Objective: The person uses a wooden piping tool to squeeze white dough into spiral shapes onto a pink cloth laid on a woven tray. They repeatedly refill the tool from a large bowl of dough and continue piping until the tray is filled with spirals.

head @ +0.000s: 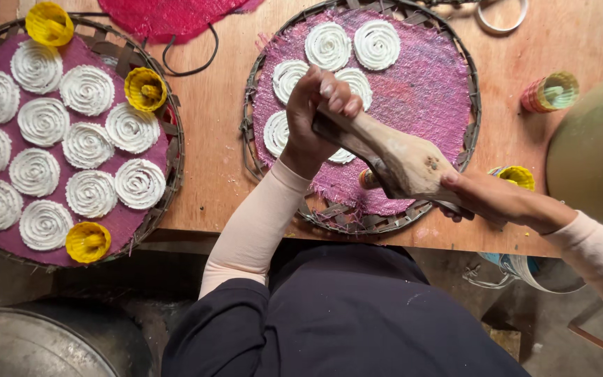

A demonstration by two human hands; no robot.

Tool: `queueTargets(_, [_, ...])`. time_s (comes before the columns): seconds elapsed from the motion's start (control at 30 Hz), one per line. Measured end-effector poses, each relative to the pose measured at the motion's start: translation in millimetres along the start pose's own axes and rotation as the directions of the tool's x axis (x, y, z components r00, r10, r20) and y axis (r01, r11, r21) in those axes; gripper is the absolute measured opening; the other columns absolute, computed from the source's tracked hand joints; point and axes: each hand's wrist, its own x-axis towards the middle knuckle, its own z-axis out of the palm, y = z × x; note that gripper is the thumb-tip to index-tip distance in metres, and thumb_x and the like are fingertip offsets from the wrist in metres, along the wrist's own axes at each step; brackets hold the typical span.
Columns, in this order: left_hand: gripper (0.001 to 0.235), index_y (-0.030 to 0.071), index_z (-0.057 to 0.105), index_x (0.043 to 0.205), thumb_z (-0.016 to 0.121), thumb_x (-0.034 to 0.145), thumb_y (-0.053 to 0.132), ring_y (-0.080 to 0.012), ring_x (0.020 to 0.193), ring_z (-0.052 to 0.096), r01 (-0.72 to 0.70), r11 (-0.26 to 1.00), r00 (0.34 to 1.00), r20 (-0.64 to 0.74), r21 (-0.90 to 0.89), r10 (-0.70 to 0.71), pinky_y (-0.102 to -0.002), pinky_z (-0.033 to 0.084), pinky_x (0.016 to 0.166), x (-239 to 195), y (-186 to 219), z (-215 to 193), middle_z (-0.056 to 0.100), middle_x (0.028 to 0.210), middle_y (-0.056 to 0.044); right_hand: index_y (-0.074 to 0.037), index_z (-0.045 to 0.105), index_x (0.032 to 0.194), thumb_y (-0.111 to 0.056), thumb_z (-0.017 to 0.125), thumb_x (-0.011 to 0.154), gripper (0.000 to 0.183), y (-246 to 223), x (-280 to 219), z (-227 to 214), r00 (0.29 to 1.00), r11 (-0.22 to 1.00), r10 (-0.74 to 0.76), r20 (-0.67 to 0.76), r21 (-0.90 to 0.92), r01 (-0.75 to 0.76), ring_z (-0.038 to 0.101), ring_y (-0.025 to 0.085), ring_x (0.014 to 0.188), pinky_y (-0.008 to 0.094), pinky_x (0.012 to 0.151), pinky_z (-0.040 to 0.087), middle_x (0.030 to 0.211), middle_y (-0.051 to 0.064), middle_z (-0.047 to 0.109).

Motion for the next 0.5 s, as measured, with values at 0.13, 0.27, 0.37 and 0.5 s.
queueTargets(0.13, [0.040, 0.013, 0.058, 0.075, 0.049, 0.109, 0.031, -0.0169, 0.064, 0.053, 0.010, 0.999, 1.000, -0.018, -0.045, -0.011, -0.035, 0.050, 0.075, -6.3, 0.7, -22.1, 0.053, 0.064, -0.003, 0.003, 0.073, 0.073, -0.065, 0.038, 0.094, 0.078, -2.8, 6.2, 7.9, 0.987, 0.962, -0.058, -0.151, -0.271, 0.016, 0.059, 0.018, 0.055, 0.036, 0.053, 0.048, 0.061, 0.010, 0.067])
queueTargets(0.27, [0.044, 0.012, 0.057, 0.072, 0.047, 0.109, 0.034, -0.0181, 0.062, 0.051, 0.009, 0.999, 0.998, -0.061, -0.039, -0.011, -0.034, 0.048, 0.072, -10.9, -1.5, -23.9, 0.053, 0.061, -0.004, 0.002, 0.070, 0.072, -0.064, 0.040, 0.094, 0.076, -13.4, 1.6, 15.3, 0.987, 0.970, -0.083, -0.136, -0.238, 0.049, 0.062, 0.018, 0.054, 0.036, 0.053, 0.049, 0.060, 0.010, 0.067])
queueTargets(0.37, [0.044, 0.012, 0.057, 0.071, 0.047, 0.108, 0.033, -0.0179, 0.060, 0.053, -0.015, 0.999, 0.996, -0.091, -0.049, 0.011, -0.034, 0.049, 0.071, -10.6, -4.6, -15.1, 0.054, 0.060, -0.004, 0.001, 0.072, 0.074, -0.062, 0.044, 0.091, 0.071, -26.8, -7.5, 11.2, 0.983, 0.971, -0.021, -0.180, -0.237, -0.023, 0.063, 0.020, 0.054, 0.036, 0.053, 0.050, 0.061, 0.010, 0.068])
queueTargets(0.5, [0.045, 0.014, 0.060, 0.072, 0.048, 0.111, 0.032, -0.0173, 0.055, 0.056, -0.131, 0.991, 0.991, 0.020, 0.011, 0.131, -0.034, 0.053, 0.065, -6.8, -0.7, -1.6, 0.056, 0.059, -0.002, 0.002, 0.071, 0.072, -0.062, 0.046, 0.091, 0.071, -41.4, -14.9, 4.6, 0.969, 0.932, -0.101, -0.224, -0.361, 0.014, 0.065, 0.019, 0.056, 0.035, 0.056, 0.051, 0.061, 0.010, 0.068])
